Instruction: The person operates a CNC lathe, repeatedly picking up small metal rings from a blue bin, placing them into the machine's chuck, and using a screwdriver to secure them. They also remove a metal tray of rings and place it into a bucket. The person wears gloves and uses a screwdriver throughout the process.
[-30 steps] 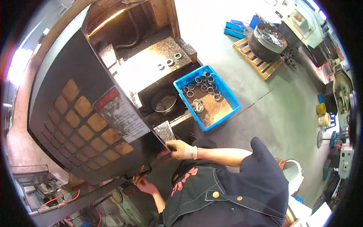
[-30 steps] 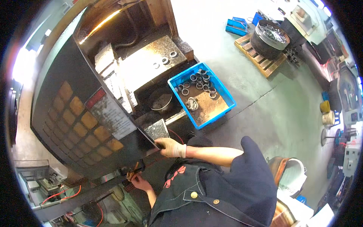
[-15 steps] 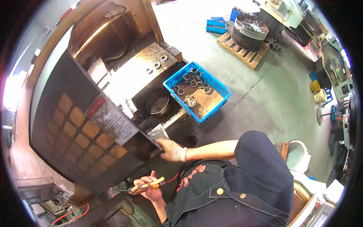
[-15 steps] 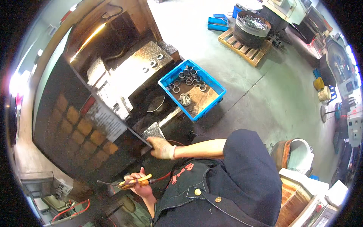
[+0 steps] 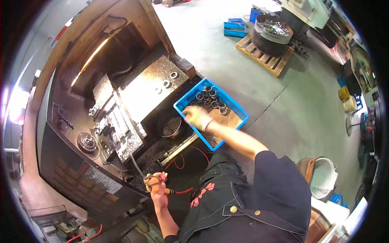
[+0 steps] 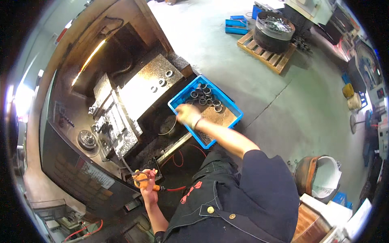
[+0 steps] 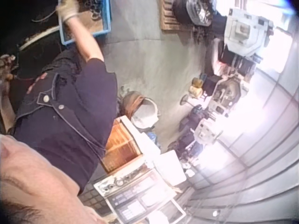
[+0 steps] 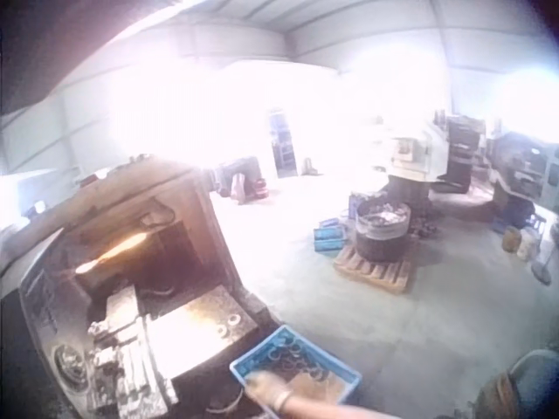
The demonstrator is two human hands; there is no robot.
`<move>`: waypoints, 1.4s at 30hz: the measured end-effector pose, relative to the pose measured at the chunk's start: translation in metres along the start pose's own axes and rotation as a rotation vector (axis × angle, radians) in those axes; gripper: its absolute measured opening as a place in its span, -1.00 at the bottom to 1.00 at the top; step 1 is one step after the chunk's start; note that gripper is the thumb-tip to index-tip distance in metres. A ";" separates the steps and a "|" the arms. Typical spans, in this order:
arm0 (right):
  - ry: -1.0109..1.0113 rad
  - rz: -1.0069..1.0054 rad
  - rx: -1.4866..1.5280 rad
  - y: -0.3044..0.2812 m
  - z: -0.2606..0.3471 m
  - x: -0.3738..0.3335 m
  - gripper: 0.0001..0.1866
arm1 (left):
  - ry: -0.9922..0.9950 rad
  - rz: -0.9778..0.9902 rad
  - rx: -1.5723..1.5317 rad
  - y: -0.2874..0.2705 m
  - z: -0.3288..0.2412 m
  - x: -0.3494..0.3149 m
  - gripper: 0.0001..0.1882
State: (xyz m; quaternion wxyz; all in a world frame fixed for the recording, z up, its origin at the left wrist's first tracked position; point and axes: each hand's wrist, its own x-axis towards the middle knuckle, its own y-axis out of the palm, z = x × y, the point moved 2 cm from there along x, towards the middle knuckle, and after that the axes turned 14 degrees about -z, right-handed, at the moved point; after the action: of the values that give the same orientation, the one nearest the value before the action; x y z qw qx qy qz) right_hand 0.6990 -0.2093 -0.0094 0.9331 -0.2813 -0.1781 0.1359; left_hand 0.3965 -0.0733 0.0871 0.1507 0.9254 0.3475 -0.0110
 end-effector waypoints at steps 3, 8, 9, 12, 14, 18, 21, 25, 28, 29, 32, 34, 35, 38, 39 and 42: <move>0.379 0.013 -0.329 -0.024 -0.095 0.059 -0.64 | 0.065 -0.258 0.246 -0.016 0.020 0.005 -0.74; 0.268 0.003 -0.605 -0.021 -0.111 0.080 -0.66 | 0.286 -0.493 0.774 -0.066 0.039 0.004 -0.82; 0.316 -0.005 -0.655 -0.017 -0.134 0.085 -0.72 | 0.263 -0.479 0.779 -0.063 0.038 0.005 -0.82; 0.254 -0.019 -0.633 -0.015 -0.137 0.089 -0.71 | 0.316 -0.559 0.812 -0.062 0.040 0.005 -0.81; 0.250 -0.048 -0.617 -0.017 -0.130 0.088 -0.68 | 0.358 -0.628 0.873 -0.069 0.047 0.005 -0.85; 0.271 -0.154 -0.401 -0.021 -0.130 0.081 -0.67 | 0.374 -0.612 0.901 -0.071 0.041 0.006 -0.85; 0.719 -0.148 0.625 -0.007 -0.141 0.066 -0.86 | 0.330 -0.589 0.910 -0.081 0.033 0.005 -0.81; 0.903 0.040 1.261 0.011 -0.096 0.028 -0.77 | 0.299 -0.640 0.903 -0.110 0.027 0.003 -0.82; 1.147 0.309 1.591 0.043 -0.064 -0.010 -0.78 | 0.331 -0.687 0.926 -0.137 0.015 0.002 -0.81; 1.137 0.377 1.604 0.055 -0.042 -0.019 -0.77 | 0.337 -0.708 0.930 -0.148 0.012 0.003 -0.82; 1.111 0.544 1.522 0.093 0.009 -0.058 -0.70 | 0.333 -0.730 0.850 -0.172 0.002 0.007 -0.82; 1.212 0.705 1.414 0.117 0.038 -0.079 -0.66 | 0.416 -0.718 0.911 -0.183 -0.010 0.010 -0.81; 1.169 0.776 1.333 0.128 0.052 -0.086 -0.66 | 0.358 -0.757 0.838 -0.203 -0.001 0.011 -0.80; 1.018 0.936 1.085 0.159 0.091 -0.107 -0.65 | 0.368 -0.719 0.852 -0.234 -0.001 0.016 -0.81; 0.993 0.951 1.088 0.168 0.108 -0.115 -0.73 | 0.347 -0.755 0.764 -0.239 -0.006 0.017 -0.76; 0.920 1.058 1.115 0.203 0.158 -0.131 -0.79 | 0.424 -0.774 0.709 -0.268 -0.007 0.016 -0.74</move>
State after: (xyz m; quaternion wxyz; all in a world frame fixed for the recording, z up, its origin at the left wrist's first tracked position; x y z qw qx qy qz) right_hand 0.4855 -0.0175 -0.0365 0.7286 0.1412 0.4585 0.4888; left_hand 0.2352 0.1303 0.0195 -0.2576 0.7065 0.6592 0.0048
